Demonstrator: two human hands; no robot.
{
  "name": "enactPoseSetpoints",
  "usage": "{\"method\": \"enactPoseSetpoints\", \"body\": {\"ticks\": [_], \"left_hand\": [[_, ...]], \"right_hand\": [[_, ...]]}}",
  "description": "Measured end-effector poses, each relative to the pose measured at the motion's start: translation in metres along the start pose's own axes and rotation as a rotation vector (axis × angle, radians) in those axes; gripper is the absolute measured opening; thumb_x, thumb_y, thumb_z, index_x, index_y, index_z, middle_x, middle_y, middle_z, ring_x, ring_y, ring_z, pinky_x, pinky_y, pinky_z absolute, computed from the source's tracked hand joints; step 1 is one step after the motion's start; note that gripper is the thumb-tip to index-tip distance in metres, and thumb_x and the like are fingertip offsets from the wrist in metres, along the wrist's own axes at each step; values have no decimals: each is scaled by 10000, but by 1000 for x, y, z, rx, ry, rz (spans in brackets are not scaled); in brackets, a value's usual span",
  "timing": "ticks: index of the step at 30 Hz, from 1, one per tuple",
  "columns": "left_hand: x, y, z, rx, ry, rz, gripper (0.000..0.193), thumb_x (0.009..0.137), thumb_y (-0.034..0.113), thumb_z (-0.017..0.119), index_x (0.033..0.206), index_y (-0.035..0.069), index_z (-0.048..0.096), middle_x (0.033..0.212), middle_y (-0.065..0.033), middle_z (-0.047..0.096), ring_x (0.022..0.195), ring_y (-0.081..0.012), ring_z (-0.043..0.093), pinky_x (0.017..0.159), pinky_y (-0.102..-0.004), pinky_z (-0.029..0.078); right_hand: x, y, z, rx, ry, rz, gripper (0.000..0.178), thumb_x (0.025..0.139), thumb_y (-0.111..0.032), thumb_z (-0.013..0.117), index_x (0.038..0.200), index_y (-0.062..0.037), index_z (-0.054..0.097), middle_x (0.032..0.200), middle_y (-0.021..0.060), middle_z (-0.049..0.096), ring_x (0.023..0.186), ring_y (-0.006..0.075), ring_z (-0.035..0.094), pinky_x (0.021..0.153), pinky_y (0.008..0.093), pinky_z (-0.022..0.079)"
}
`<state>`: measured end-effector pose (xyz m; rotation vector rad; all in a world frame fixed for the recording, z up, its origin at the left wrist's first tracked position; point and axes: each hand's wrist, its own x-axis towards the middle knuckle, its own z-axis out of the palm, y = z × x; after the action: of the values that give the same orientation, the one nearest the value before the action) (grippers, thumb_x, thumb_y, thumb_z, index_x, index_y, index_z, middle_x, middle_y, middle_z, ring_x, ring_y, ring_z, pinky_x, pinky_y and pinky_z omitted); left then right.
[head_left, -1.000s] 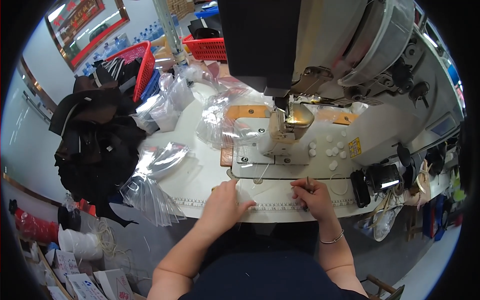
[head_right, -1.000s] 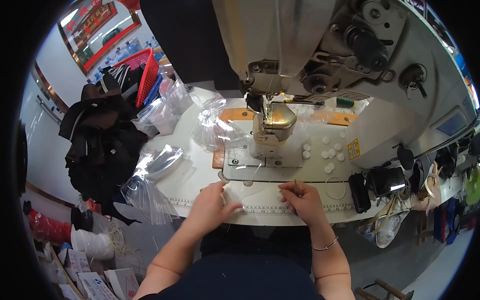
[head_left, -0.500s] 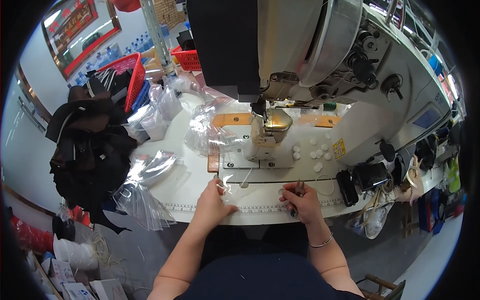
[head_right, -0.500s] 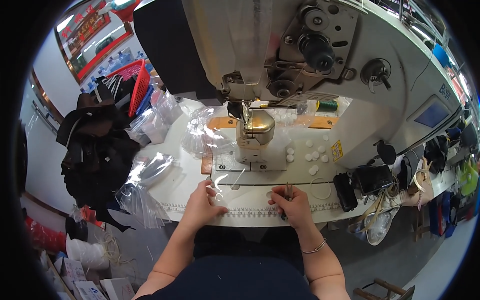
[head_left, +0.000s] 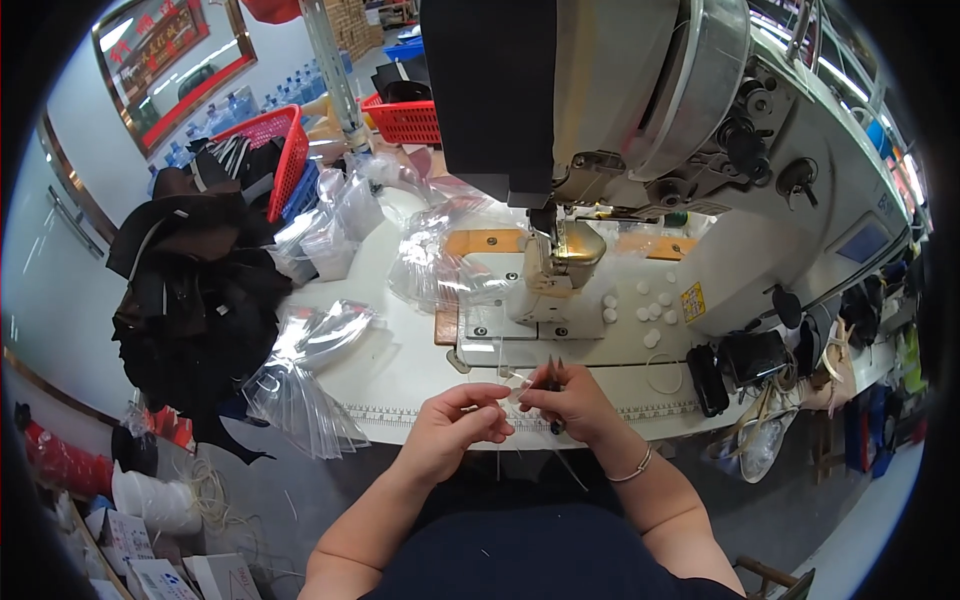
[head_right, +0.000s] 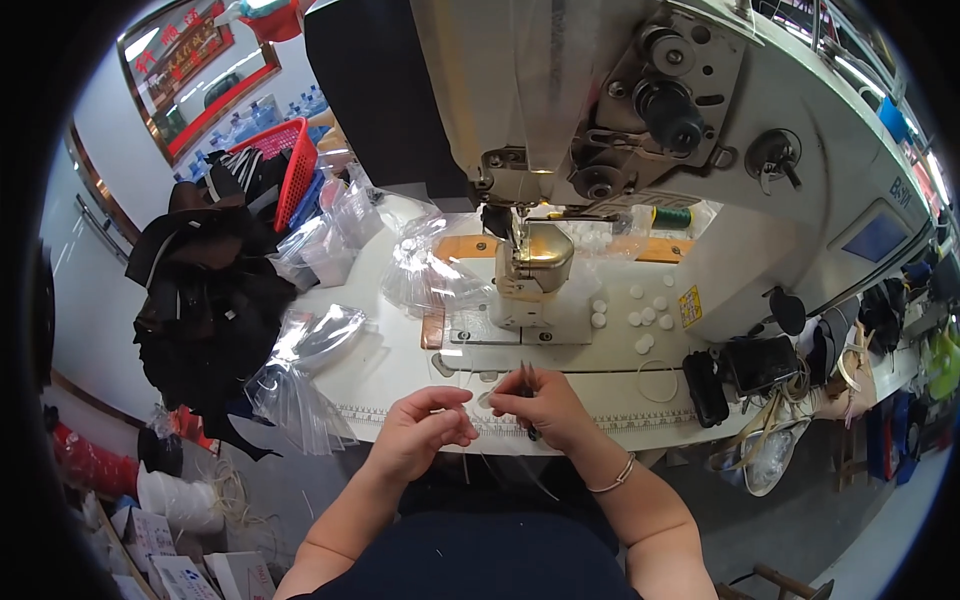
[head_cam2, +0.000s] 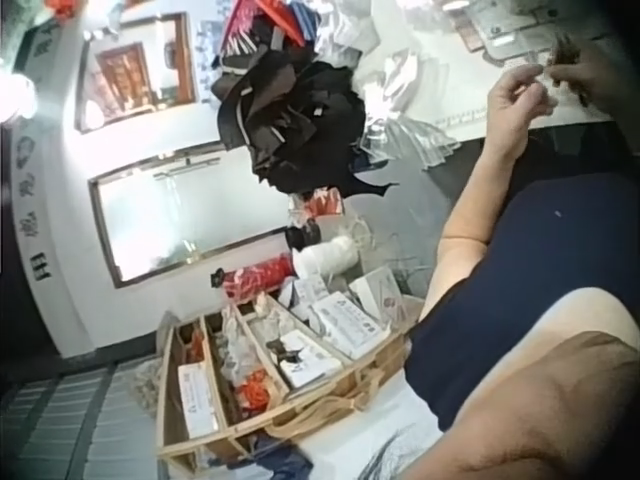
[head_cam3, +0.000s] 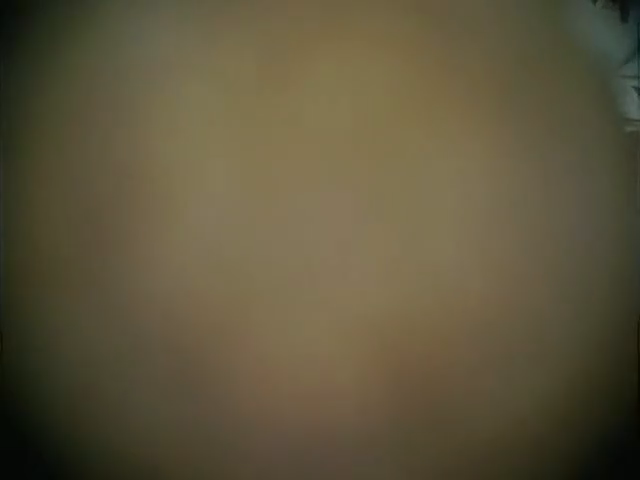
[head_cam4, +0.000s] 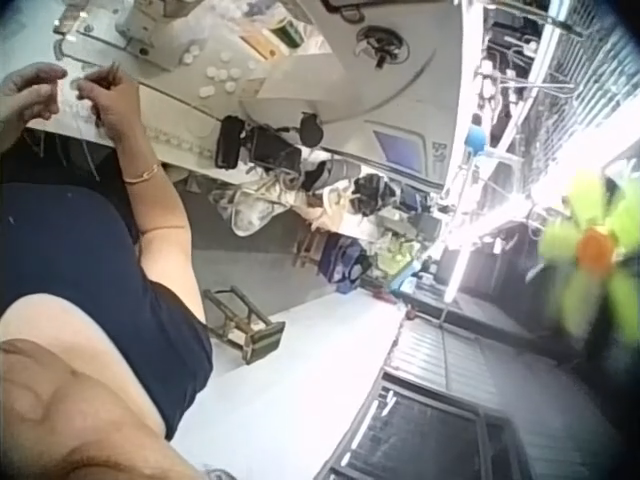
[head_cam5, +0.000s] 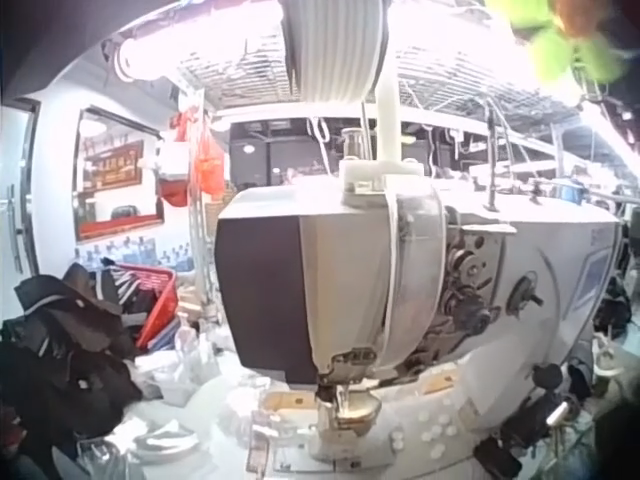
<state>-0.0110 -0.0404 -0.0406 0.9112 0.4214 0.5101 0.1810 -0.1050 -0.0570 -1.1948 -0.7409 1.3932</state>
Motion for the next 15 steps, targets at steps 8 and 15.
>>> {"method": "enactPoseSetpoints", "body": {"ticks": [8,15], "left_hand": [[7,-22,2,188,217,186,178,858,51,555,1026,-5,549,976,-74,576,840,-140,600,717,-258,506],[13,-25,0,129,232,134,148,831,32,584,965,-26,555,872,-83,610,762,-128,601,684,-243,503]], "right_hand": [[1,6,15,30,-20,1,138,752,-104,699,806,-7,616,652,28,598,477,35,439,422,173,315],[1,4,14,18,-2,-22,94,736,-30,674,800,-7,608,654,48,599,487,61,464,437,190,348]]}}
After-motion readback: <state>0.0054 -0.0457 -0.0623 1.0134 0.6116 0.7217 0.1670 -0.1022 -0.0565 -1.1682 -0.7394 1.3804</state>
